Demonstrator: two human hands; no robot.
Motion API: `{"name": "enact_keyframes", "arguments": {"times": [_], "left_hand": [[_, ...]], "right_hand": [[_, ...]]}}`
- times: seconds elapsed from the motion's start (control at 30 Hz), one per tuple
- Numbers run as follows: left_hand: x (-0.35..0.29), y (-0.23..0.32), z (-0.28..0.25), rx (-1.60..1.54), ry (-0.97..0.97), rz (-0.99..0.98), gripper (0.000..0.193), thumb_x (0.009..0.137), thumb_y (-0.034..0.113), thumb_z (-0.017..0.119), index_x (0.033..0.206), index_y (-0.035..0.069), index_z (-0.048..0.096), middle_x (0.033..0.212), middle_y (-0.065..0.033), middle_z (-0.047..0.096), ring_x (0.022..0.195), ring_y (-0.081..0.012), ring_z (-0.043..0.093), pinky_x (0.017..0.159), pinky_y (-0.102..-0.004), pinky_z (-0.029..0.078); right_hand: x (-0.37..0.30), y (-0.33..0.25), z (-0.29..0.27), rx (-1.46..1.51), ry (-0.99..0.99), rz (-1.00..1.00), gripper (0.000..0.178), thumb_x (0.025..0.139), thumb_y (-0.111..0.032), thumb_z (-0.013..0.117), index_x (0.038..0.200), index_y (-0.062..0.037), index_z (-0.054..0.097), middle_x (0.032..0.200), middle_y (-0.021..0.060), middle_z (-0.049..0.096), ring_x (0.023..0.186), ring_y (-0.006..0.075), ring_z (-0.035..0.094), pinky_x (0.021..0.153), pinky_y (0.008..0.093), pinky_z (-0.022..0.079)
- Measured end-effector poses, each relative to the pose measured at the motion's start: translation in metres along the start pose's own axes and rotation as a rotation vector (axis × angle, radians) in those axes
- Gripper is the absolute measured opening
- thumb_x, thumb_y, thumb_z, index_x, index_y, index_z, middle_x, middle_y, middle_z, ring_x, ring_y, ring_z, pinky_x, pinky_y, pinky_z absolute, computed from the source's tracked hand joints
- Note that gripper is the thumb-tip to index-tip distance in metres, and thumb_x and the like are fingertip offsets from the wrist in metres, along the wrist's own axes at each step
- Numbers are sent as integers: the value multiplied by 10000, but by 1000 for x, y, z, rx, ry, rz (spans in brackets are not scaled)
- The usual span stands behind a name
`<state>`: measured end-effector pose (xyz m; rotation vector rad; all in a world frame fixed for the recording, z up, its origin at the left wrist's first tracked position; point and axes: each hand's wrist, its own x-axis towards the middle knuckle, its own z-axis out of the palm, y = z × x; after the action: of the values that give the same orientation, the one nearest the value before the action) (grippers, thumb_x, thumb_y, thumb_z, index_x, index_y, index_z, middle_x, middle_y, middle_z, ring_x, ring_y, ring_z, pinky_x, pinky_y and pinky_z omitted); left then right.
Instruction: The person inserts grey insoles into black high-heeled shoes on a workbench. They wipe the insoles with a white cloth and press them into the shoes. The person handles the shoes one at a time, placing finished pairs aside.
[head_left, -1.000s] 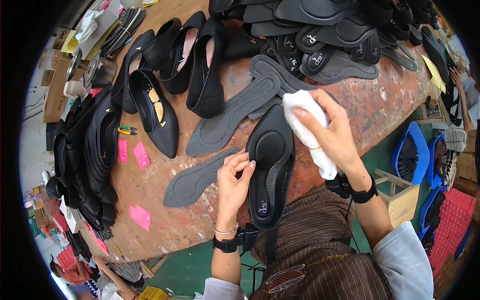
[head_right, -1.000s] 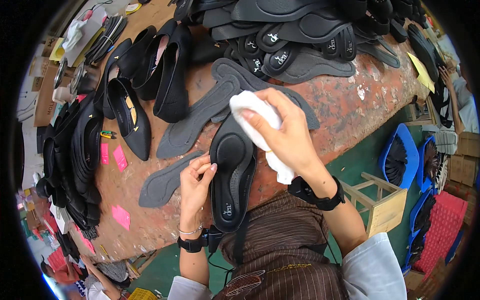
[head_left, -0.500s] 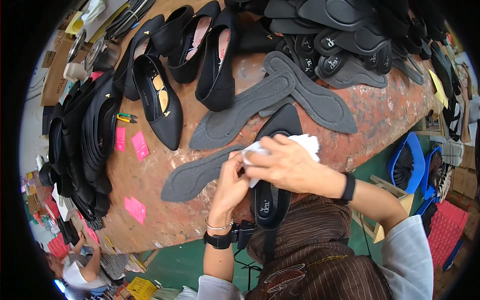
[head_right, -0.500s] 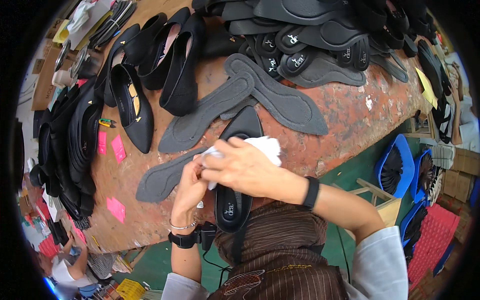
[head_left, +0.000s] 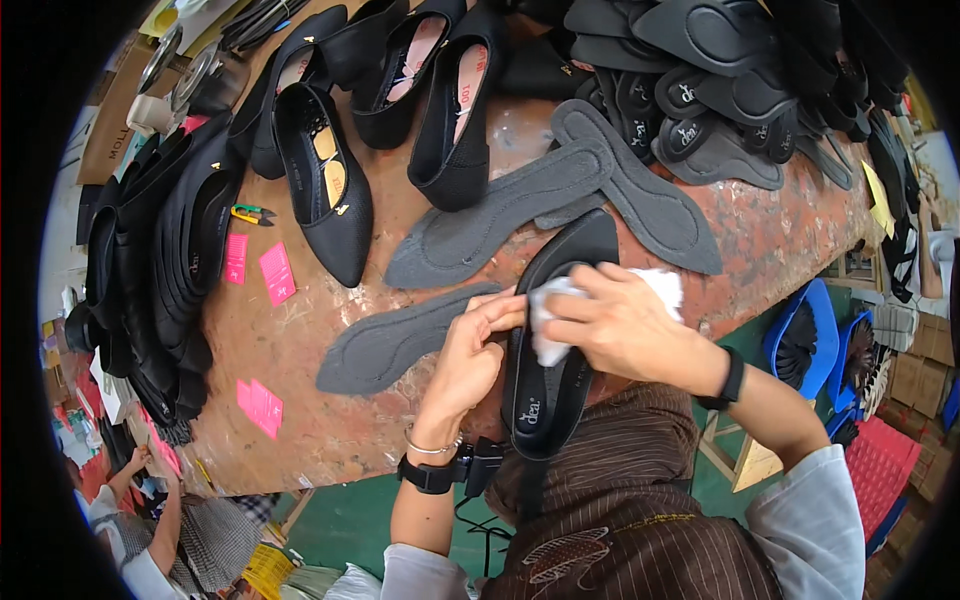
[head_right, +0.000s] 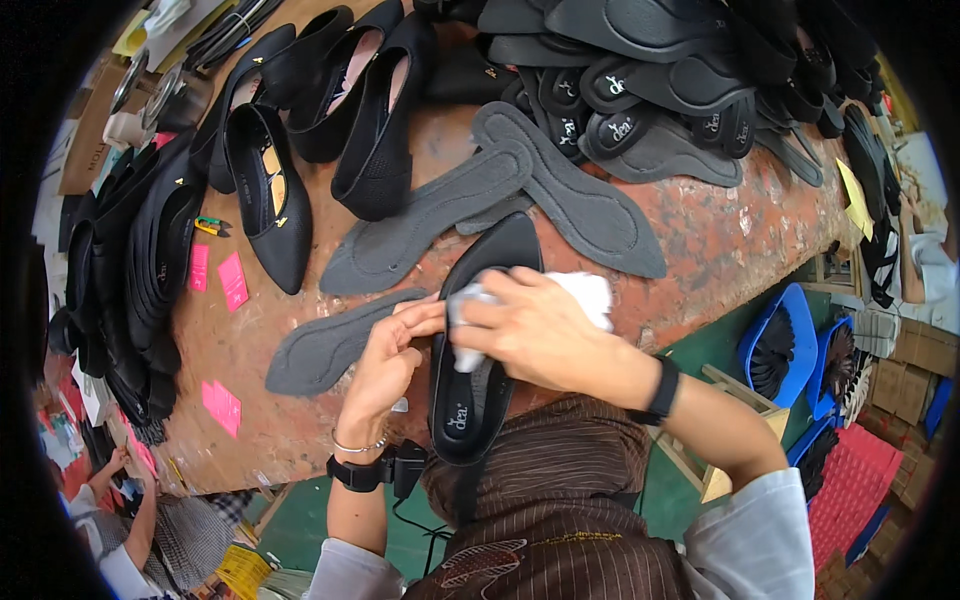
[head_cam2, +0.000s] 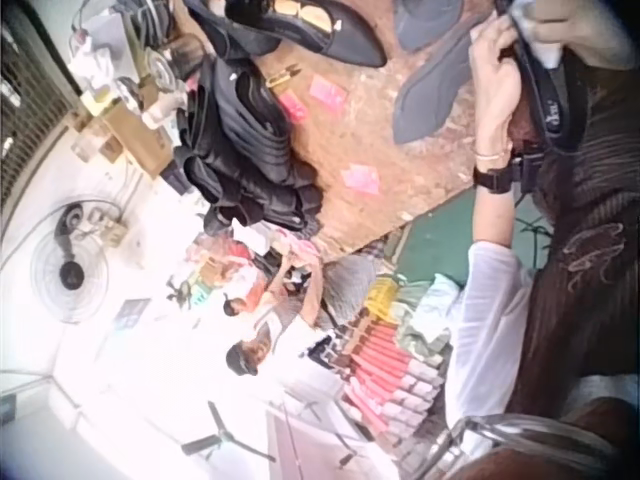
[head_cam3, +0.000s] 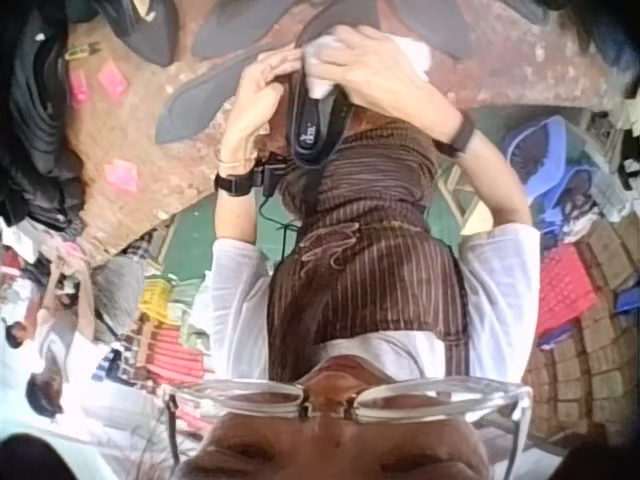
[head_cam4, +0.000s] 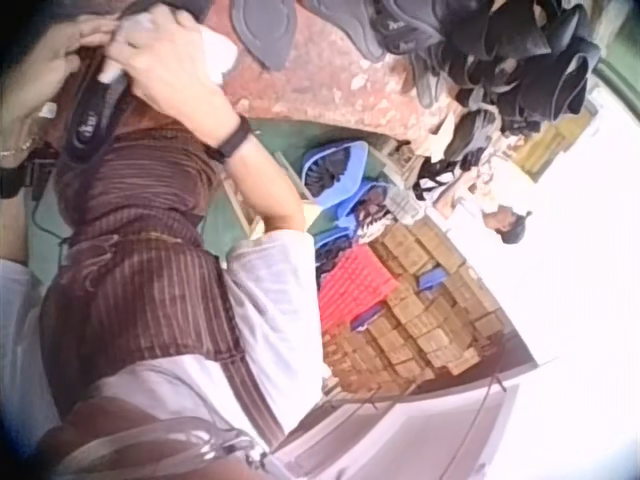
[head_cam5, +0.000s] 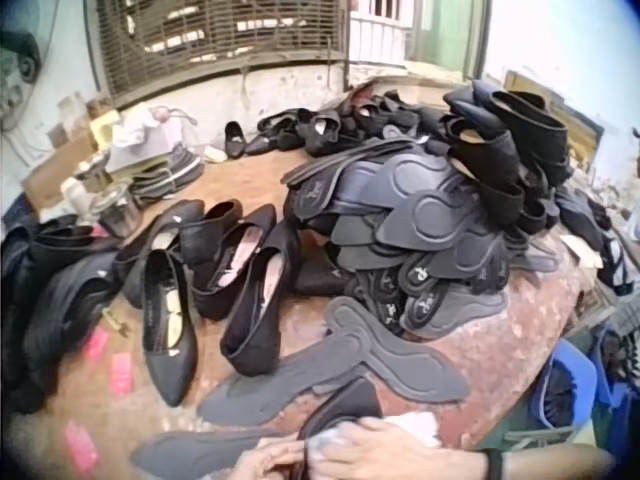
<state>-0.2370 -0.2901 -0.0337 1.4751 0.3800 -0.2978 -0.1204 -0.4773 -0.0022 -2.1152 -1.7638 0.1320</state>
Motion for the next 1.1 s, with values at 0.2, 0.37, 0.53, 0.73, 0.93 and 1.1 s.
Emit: {"name": "enact_keyframes", "arguments": {"times": [0.2, 0.37, 0.53, 0.73, 0.93, 1.1], "left_hand": [[4, -7, 10, -43, 110, -59, 673, 615, -219, 325, 1208, -94, 618, 1247, -182, 610, 1326, -281, 467, 1062, -319, 411], [-3, -7, 3, 16, 39, 17, 674, 621, -187, 334, 1210, -61, 637, 1192, -157, 681, 1312, -259, 469, 1090, -343, 383], [0, -2, 4, -81, 79, -72, 738, 582, -225, 334, 1282, -110, 534, 1272, -124, 579, 1236, -223, 573, 1067, -287, 395], [3, 1, 6, -30, 98, 9, 659, 600, -205, 318, 1187, -110, 602, 1157, -146, 603, 1180, -251, 585, 1085, -322, 382], [2, -13, 4, -11, 134, 15, 676, 586, -173, 346, 1211, -119, 597, 1186, -175, 663, 1222, -227, 544, 1092, -286, 344], [4, -15, 4, 62, 76, 27, 703, 592, -162, 371, 1263, -93, 568, 1192, -132, 662, 1164, -154, 551, 1045, -229, 356]], "right_hand": [[26, -5, 14, 67, 155, 38, 341, 680, -92, 685, 1014, -158, 672, 946, -25, 603, 936, 216, 554, 738, 327, 447], [-13, -10, 2, 40, -26, 54, 260, 675, -88, 684, 929, -140, 659, 935, -11, 599, 927, 221, 558, 716, 350, 462], [5, -9, 20, 34, 118, 97, 222, 663, -91, 687, 874, -127, 630, 889, 4, 583, 893, 232, 548, 706, 350, 456], [25, -12, 32, 19, 323, 264, 216, 690, -74, 664, 902, -97, 626, 949, 34, 597, 890, 270, 549, 692, 382, 455], [0, -23, 24, 9, 212, 179, 252, 674, -68, 675, 920, -107, 634, 909, 21, 593, 878, 262, 556, 699, 370, 473], [35, -11, 30, 1, 327, 302, 261, 680, -49, 666, 933, -101, 629, 926, 31, 604, 877, 270, 565, 692, 375, 487]]}}
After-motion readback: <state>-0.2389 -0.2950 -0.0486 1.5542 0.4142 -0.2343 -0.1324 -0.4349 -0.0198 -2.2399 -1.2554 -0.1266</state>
